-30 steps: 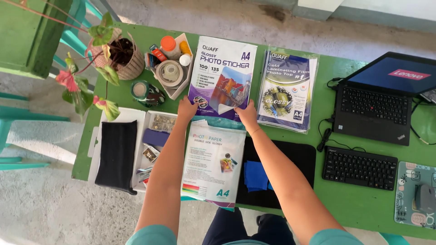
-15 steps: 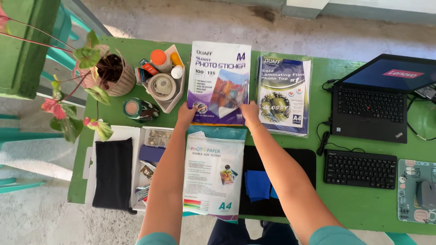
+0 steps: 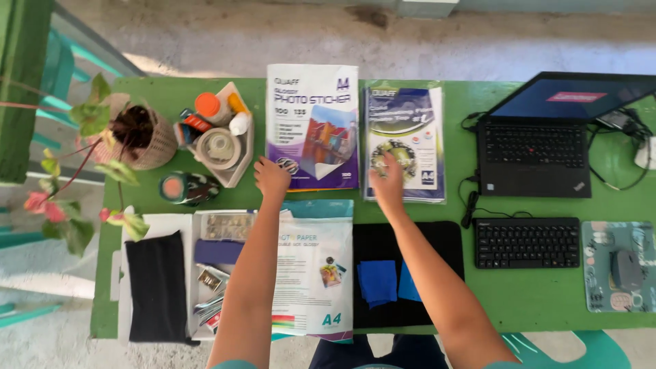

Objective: The person organizes and cleans a desk surface, wipes down electronics, and arranges office supplies.

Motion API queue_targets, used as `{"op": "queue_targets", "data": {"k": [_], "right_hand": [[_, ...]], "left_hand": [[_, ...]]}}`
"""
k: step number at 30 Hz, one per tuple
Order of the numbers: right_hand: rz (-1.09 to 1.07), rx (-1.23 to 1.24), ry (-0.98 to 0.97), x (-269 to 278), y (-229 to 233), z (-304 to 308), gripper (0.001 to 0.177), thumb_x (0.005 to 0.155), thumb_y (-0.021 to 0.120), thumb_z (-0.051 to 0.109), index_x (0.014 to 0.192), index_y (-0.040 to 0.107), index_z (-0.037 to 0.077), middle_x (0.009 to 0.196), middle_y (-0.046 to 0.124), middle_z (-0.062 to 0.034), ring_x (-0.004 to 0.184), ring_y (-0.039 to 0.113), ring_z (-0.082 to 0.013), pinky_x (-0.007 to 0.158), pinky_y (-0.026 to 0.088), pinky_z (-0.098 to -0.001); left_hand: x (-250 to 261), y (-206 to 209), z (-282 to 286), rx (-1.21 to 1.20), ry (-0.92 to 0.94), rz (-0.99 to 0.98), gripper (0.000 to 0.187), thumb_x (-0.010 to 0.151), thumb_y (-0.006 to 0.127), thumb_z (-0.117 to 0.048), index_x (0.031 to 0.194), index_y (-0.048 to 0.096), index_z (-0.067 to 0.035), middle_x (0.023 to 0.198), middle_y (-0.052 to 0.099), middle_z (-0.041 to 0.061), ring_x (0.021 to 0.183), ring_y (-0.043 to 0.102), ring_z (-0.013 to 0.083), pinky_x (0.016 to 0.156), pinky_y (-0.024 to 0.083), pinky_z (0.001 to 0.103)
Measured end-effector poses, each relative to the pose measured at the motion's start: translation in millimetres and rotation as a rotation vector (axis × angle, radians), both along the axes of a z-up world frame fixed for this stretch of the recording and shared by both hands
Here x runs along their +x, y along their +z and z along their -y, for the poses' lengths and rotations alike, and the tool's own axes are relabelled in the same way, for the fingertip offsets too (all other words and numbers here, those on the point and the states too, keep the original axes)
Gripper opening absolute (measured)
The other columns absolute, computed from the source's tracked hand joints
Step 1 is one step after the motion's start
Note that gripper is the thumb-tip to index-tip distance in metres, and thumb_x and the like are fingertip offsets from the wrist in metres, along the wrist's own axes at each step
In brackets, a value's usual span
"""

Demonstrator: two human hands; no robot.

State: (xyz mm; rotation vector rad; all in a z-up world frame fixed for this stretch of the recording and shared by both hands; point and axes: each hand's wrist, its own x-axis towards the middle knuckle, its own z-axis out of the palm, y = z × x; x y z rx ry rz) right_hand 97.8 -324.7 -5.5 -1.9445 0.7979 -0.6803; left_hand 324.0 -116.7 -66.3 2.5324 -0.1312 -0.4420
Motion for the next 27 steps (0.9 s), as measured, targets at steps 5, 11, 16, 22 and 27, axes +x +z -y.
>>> {"op": "queue_targets", "data": {"k": [5, 11, 16, 22, 27], "right_hand": [[-0.215, -0.295, -0.39, -93, -15, 69, 0.061, 0.082, 0.083, 0.014, 0.134, 0.055, 0.0, 0.129, 0.053, -0.0217, 0.124, 0.052, -0.0396, 0.109, 0.043, -0.049], [-0.401, -0.054, -0.425, -125, -56, 145, 0.077, 0.08, 0.086, 0.02, 0.143, 0.049, -0.003, 0.133, 0.06, -0.0255, 0.124, 0.055, -0.0416, 0.104, 0.042, -0.0484], [-0.225, 0.228, -0.368, -108, -47, 170, 0.075, 0.08, 0.079, 0.017, 0.146, 0.049, 0.001, 0.128, 0.065, -0.0201, 0.115, 0.065, -0.0307, 0.094, 0.052, -0.0401], [-0.254, 0.456, -0.221, -80, -41, 187, 0.064, 0.088, 0.07, 0.013, 0.147, 0.049, 0.002, 0.126, 0.068, -0.0193, 0.109, 0.068, -0.0278, 0.091, 0.053, -0.0377], [-0.288, 0.199, -0.248, -70, -35, 198, 0.055, 0.094, 0.066, 0.012, 0.146, 0.052, 0.0, 0.129, 0.068, -0.0242, 0.114, 0.066, -0.032, 0.096, 0.05, -0.0375]], "left_hand": [[-100, 90, 35, -0.092, -0.274, 0.397, 0.077, 0.08, 0.071, -0.014, 0.147, 0.038, 0.003, 0.142, 0.043, 0.029, 0.131, 0.043, 0.0464, 0.11, 0.034, 0.055], [-183, 57, 96, -0.734, -0.648, 0.016, 0.062, 0.091, 0.059, -0.002, 0.15, 0.042, 0.001, 0.16, 0.04, 0.03, 0.145, 0.042, 0.0497, 0.119, 0.039, 0.052], [-175, 23, 165, -0.506, -0.567, 0.089, 0.092, 0.081, 0.071, -0.009, 0.156, 0.02, 0.004, 0.16, 0.016, 0.038, 0.143, 0.027, 0.0586, 0.118, 0.028, 0.057], [-159, 32, 222, -0.204, -0.227, -0.211, 0.104, 0.079, 0.075, -0.017, 0.159, 0.009, -0.001, 0.156, 0.02, 0.032, 0.14, 0.031, 0.0532, 0.111, 0.031, 0.061], [-140, -12, 232, -0.392, -0.208, -0.038, 0.096, 0.079, 0.072, -0.011, 0.158, 0.018, 0.005, 0.147, 0.036, 0.034, 0.126, 0.046, 0.052, 0.109, 0.041, 0.052]]}}
